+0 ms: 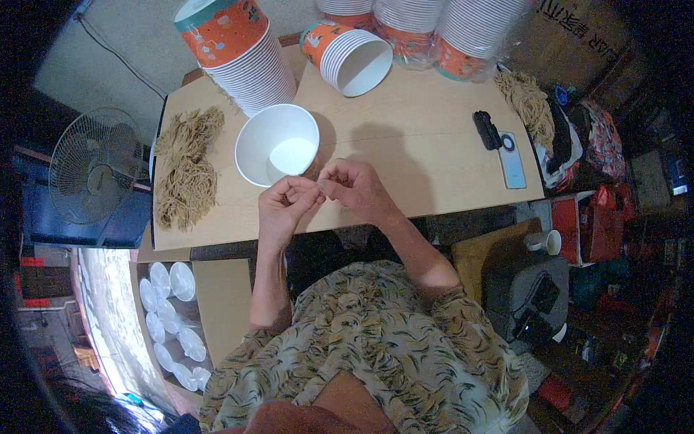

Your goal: Tying rubber bands around paper bowls and stacking them.

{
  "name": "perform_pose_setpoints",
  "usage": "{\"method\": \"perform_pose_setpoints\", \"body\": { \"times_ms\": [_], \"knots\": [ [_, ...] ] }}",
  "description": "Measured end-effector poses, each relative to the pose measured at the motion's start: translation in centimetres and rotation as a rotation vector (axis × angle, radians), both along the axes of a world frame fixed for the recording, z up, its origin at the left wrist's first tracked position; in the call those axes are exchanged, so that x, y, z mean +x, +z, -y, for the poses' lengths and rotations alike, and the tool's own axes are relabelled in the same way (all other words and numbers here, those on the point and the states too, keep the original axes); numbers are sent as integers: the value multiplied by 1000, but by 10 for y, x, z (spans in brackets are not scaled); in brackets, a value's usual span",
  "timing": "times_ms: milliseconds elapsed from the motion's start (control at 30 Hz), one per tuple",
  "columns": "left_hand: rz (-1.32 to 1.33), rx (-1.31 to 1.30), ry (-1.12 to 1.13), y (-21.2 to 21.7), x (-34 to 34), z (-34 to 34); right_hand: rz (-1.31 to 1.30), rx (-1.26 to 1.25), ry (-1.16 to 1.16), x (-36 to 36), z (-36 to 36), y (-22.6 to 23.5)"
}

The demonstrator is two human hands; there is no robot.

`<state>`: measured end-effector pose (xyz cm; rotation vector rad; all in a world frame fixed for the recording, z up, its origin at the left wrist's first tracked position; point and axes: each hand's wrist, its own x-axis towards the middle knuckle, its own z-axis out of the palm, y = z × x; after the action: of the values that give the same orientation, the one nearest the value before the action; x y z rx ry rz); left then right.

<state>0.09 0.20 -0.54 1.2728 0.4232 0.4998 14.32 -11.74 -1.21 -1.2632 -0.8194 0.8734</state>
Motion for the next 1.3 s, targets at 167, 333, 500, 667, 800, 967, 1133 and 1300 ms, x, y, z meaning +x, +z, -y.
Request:
{"method": "perform_pose_setpoints", "body": {
  "times_ms": [167, 333, 500, 667, 800, 967, 1133, 1300],
  "knots": [
    [-8, 21, -18, 2, 0, 0, -381, 7, 9, 2, 1, -8],
    [-4, 15, -35, 2, 1, 0, -561, 59, -46, -3, 0, -10],
    [-13, -13, -29, 4, 1, 1, -545, 95, -69, -9, -1, -6],
    [8, -46, -10, 3, 1, 3, -353, 81, -149, -14, -4, 1],
    [-41, 33, -22, 4, 0, 1, -321, 107, -173, -11, -5, -2],
    [10, 63, -1, 1, 0, 2, -221, 56, -186, -7, -5, -2],
    [31, 275, 78, 5, -1, 3, -1, 78, -216, -12, -3, 14],
    [-10, 736, 102, 23, -8, -1, 383, -101, -153, 1, 17, 17]
  ]
}}
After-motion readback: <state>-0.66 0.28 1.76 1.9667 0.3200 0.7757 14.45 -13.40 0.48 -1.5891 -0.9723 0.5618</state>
